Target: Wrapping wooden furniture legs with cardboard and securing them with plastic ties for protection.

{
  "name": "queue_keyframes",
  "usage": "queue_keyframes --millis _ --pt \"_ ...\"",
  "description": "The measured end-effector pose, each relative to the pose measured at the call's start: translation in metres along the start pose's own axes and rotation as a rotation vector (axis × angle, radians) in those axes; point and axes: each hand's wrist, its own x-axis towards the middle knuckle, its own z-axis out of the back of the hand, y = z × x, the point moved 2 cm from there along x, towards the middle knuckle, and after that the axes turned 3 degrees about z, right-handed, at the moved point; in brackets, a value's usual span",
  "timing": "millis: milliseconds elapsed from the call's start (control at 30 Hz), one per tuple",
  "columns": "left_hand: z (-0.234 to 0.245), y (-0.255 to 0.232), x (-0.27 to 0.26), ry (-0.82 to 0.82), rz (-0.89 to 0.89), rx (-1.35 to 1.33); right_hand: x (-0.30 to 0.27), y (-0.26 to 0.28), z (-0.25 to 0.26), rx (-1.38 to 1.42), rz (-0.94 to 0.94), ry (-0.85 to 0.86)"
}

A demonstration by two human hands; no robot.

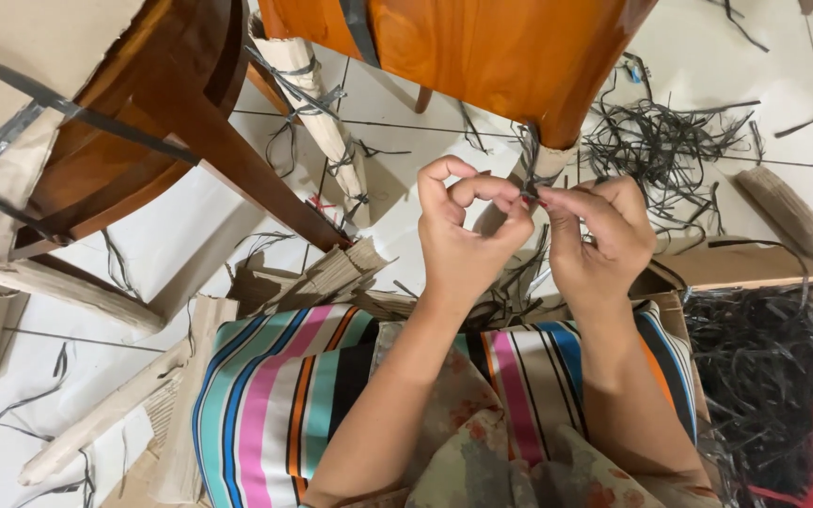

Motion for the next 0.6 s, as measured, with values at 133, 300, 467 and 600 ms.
queue_keyframes --millis 133,300,467,600 --pt "0.0 0.0 0.003 -0.042 -0.156 0.047 0.001 -0.004 0.006 0.017 0.035 -0.038" --pt "0.003 0.01 0.008 -0.08 -0.18 0.017 0.003 -0.004 0.018 -0.002 0.035 -0.077" --pt "0.004 -0.008 0.012 -0.065 -0.166 0.0 -0.008 -0.016 0.026 -0.118 0.012 -0.09" --pt "-0.001 -0.013 0.016 -0.096 -0.026 -0.059 -0.013 -0.021 0.028 -0.223 -0.106 -0.108"
